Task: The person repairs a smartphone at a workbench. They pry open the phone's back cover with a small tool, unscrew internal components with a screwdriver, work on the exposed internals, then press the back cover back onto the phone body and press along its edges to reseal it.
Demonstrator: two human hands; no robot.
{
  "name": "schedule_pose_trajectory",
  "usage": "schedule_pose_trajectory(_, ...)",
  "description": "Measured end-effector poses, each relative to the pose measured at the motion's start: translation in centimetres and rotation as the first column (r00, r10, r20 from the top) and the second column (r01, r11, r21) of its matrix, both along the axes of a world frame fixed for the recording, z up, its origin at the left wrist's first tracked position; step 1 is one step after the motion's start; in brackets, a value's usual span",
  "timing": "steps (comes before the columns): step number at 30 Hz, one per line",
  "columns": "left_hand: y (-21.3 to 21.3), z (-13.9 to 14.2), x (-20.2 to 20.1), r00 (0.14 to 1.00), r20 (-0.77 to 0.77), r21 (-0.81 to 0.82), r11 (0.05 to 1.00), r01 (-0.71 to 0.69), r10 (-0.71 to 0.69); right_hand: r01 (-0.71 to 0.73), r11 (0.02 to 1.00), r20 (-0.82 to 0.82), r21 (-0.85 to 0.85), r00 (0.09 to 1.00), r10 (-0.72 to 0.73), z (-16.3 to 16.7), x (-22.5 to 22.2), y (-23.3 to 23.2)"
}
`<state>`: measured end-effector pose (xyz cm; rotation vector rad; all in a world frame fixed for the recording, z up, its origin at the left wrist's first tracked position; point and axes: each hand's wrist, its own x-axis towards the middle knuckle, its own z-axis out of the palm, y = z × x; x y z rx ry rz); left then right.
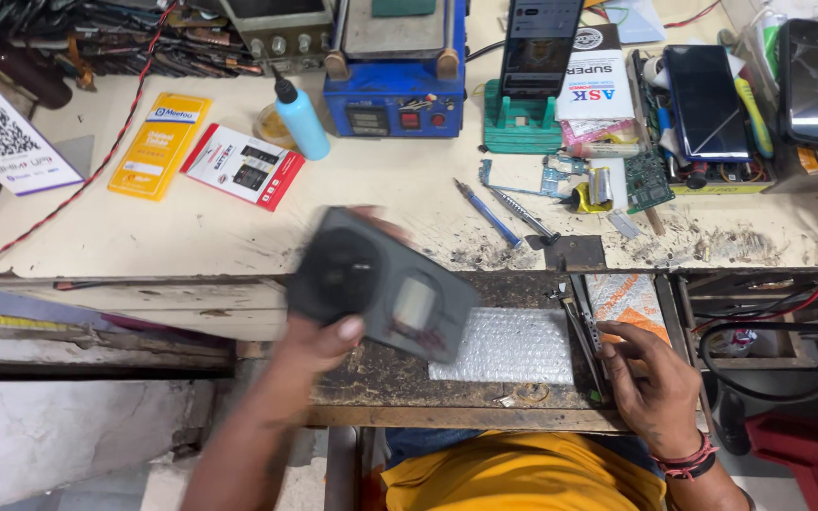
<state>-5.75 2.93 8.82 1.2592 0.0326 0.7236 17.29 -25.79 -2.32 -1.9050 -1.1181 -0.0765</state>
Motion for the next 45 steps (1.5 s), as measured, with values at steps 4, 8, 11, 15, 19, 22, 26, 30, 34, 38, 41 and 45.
schedule_pose_trajectory(4, -4.8, -4.8, 5.1, 0.941, 0.104, -0.403, 0.852, 0.335, -0.321, 0.035, 0.999, 0.033, 0.008, 0.999, -0.035, -0.1, 0.0, -0.3)
schedule_pose_trajectory(8, -6.8, -7.9, 7.0, 0.828, 0.178, -0.529, 0.658, 0.537, -0.532, 0.045, 0.999, 0.073, 0.015, 0.996, -0.046, 0.6, -0.1, -0.3)
schedule_pose_trajectory(11, -7.3, -9.6, 7.7, 0.764, 0.196, -0.531, 0.588, 0.61, -0.615, 0.02, 0.999, 0.022, 0.039, 1.0, -0.021, 2.2, -0.6, 0.0)
schedule_pose_trajectory(15, -7.7, -10.8, 8.2, 0.693, 0.212, -0.564, 0.492, 0.663, -0.689, -0.118, 0.988, -0.202, 0.102, 0.97, 0.137, 5.5, -0.9, 1.4)
schedule_pose_trajectory(19, -7.8, -11.1, 8.5, 0.688, 0.122, -0.582, 0.51, 0.634, -0.716, -0.312, 0.95, -0.303, -0.024, 0.908, 0.291, 7.7, 0.4, 3.9)
schedule_pose_trajectory(22, -8.1, -11.3, 8.4, 0.699, 0.04, -0.629, 0.526, 0.573, -0.714, -0.307, 0.952, -0.715, 0.0, 0.665, 0.215, 7.4, 0.3, 4.8)
schedule_pose_trajectory(26, -8.8, -11.4, 7.4, 0.676, 0.068, -0.621, 0.499, 0.604, -0.734, -0.245, 0.965, -0.795, 0.093, 0.566, 0.22, 6.5, 0.0, 3.8)
schedule_pose_trajectory(30, -9.5, -11.4, 7.1, 0.604, 0.139, -0.51, 0.466, 0.723, -0.785, -0.115, 0.97, -0.833, 0.214, 0.498, 0.242, 6.1, 0.6, 3.6)
schedule_pose_trajectory(34, -9.6, -11.3, 7.4, 0.633, 0.026, -0.586, 0.501, 0.637, -0.774, -0.158, 0.954, -0.752, 0.255, 0.588, 0.299, 6.1, 0.8, 4.8)
schedule_pose_trajectory(38, -9.9, -12.0, 7.6, 0.67, 0.023, -0.628, 0.511, 0.587, -0.742, -0.176, 0.964, -0.626, 0.198, 0.734, 0.262, 6.1, 0.4, 5.2)
schedule_pose_trajectory(41, -10.1, -13.2, 7.9, 0.681, 0.092, -0.658, 0.47, 0.589, -0.726, -0.102, 0.978, -0.652, 0.183, 0.732, 0.198, 5.7, 0.2, 5.5)
schedule_pose_trajectory(45, -10.4, -14.5, 8.4, 0.699, 0.09, -0.657, 0.485, 0.577, -0.709, -0.121, 0.973, -0.379, 0.199, 0.906, 0.19, 5.4, 0.3, 6.6)
